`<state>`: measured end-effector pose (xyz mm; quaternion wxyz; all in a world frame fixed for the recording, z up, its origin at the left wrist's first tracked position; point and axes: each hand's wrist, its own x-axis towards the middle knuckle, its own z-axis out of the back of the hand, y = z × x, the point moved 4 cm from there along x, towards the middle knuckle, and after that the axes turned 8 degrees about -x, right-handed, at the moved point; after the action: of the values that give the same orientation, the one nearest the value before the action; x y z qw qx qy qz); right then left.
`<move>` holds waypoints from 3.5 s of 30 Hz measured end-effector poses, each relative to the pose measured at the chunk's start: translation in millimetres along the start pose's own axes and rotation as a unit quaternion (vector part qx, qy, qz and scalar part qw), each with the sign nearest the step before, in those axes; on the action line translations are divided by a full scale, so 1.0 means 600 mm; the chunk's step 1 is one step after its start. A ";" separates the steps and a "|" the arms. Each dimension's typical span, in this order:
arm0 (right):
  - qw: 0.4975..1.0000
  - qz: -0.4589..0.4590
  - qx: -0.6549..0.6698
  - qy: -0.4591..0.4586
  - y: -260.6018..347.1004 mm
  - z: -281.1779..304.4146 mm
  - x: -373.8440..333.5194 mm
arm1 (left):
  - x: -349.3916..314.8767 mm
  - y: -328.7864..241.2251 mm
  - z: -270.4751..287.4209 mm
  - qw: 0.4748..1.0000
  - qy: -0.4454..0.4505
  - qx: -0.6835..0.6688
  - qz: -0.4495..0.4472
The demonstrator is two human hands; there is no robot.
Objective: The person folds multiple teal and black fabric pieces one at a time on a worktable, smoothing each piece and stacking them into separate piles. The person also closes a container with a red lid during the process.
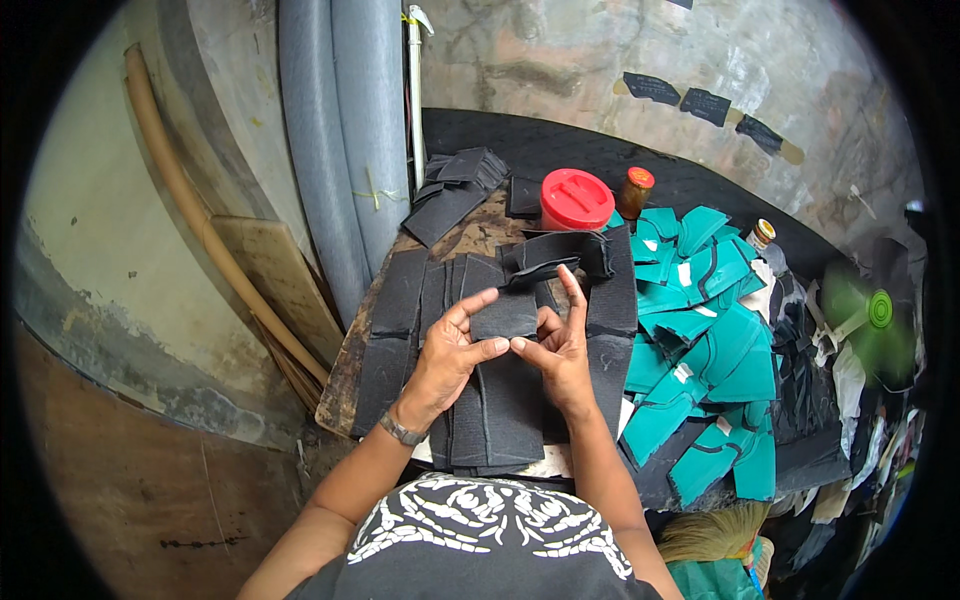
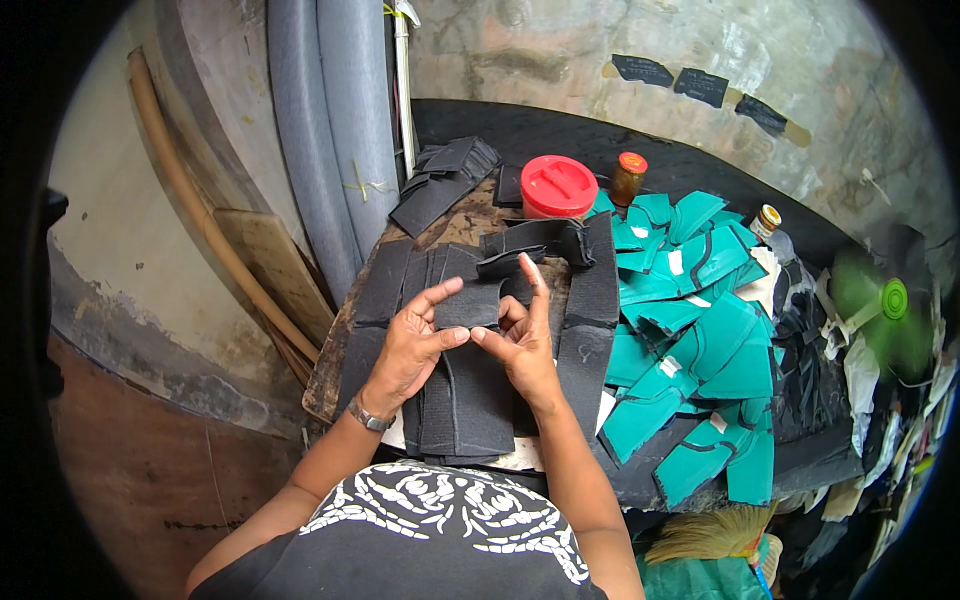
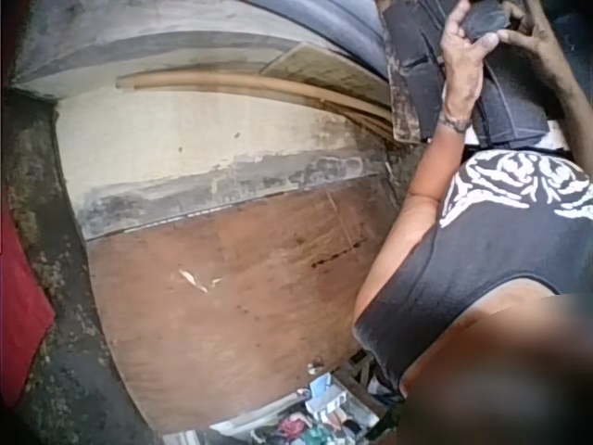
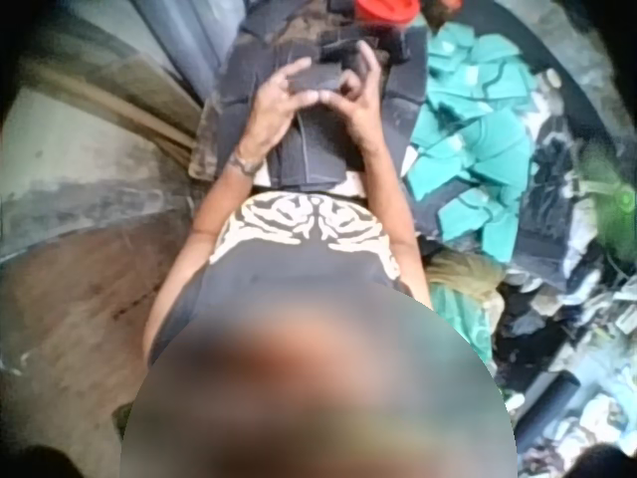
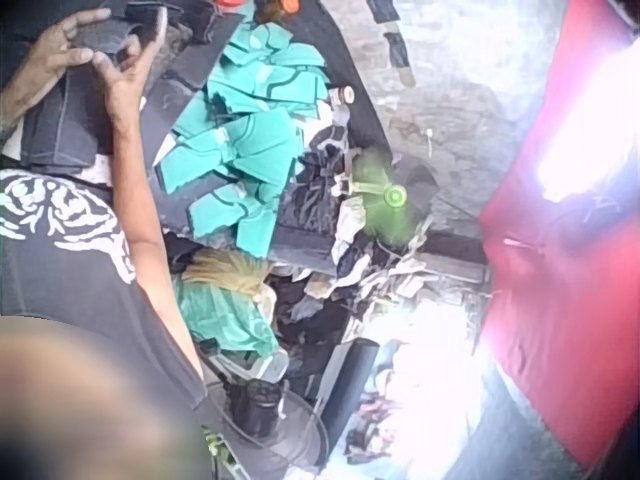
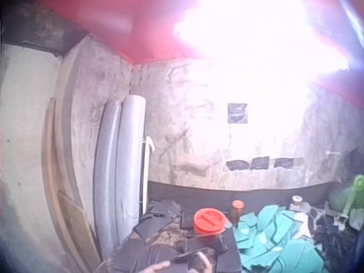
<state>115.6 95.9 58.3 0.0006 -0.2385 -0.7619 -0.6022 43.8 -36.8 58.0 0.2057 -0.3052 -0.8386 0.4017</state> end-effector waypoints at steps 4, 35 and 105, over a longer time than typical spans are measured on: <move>0.999 -0.038 0.019 -0.021 -0.001 0.010 0.003 | 0.003 -0.005 0.006 0.999 0.030 -0.022 0.003; 0.935 0.141 -0.145 -0.292 -0.017 0.127 0.016 | 0.021 0.001 0.092 0.991 0.022 0.121 0.061; 0.892 -0.194 -0.343 0.219 -0.011 -0.014 -0.022 | 0.067 -0.046 0.071 0.701 -0.075 0.708 -0.048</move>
<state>122.5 82.3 50.8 -0.0308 0.0666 -0.5192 -0.8515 -20.2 -46.3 59.0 0.3162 0.0019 -0.3337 0.8881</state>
